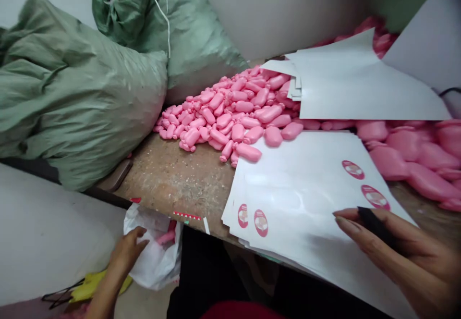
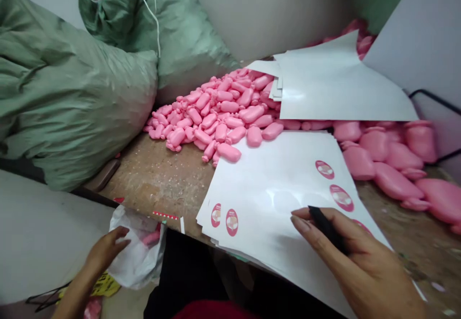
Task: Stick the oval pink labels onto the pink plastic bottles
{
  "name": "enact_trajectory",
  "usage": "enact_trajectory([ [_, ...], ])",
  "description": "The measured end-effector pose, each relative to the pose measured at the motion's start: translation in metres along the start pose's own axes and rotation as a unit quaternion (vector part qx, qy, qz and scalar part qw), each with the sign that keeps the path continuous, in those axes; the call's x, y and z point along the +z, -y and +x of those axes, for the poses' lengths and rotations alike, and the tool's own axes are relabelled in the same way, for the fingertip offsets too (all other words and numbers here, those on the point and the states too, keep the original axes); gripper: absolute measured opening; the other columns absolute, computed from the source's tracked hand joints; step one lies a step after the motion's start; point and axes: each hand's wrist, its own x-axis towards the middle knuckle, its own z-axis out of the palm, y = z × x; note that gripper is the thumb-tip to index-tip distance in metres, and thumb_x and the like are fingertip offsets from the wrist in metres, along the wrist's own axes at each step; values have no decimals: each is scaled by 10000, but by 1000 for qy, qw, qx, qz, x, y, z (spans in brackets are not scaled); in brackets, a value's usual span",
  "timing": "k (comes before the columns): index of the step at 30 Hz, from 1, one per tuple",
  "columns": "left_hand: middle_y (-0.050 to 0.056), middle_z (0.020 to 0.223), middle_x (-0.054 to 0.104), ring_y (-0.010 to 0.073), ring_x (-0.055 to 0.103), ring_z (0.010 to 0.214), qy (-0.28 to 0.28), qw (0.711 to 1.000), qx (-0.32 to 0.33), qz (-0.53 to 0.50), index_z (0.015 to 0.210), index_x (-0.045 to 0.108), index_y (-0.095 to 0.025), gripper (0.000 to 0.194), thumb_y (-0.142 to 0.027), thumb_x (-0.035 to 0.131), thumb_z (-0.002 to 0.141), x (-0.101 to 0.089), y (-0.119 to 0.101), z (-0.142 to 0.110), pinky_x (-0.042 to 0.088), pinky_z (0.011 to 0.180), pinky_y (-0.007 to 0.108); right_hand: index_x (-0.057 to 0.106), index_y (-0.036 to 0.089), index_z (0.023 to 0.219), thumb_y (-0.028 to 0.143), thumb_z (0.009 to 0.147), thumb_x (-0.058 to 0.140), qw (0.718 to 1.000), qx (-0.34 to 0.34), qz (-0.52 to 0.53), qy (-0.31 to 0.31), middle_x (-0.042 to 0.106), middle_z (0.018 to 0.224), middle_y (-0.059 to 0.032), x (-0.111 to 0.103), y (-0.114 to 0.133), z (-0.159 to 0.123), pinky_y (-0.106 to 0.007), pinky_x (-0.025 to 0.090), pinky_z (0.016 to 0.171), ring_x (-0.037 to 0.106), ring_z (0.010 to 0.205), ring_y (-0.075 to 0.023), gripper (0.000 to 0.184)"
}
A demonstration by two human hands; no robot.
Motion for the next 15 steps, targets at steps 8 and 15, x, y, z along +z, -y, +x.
enact_trajectory([
  [8, 57, 1063, 711, 232, 639, 973, -6, 971, 238, -2, 989, 677, -257, 221, -383, 593, 828, 54, -163, 47, 445, 858, 307, 726, 276, 846, 582, 761, 650, 996, 7, -10, 89, 774, 897, -72, 11, 13, -7, -432, 587, 761, 721, 852, -311, 327],
  [15, 136, 986, 708, 317, 616, 1054, 28, 968, 247, -26, 828, 597, -191, 143, -276, 702, 780, 141, -256, 93, 410, 903, 384, 712, 234, 883, 432, 889, 571, 992, -86, -64, 72, 765, 821, -57, 25, 10, -20, -355, 509, 670, 678, 727, -245, 243],
])
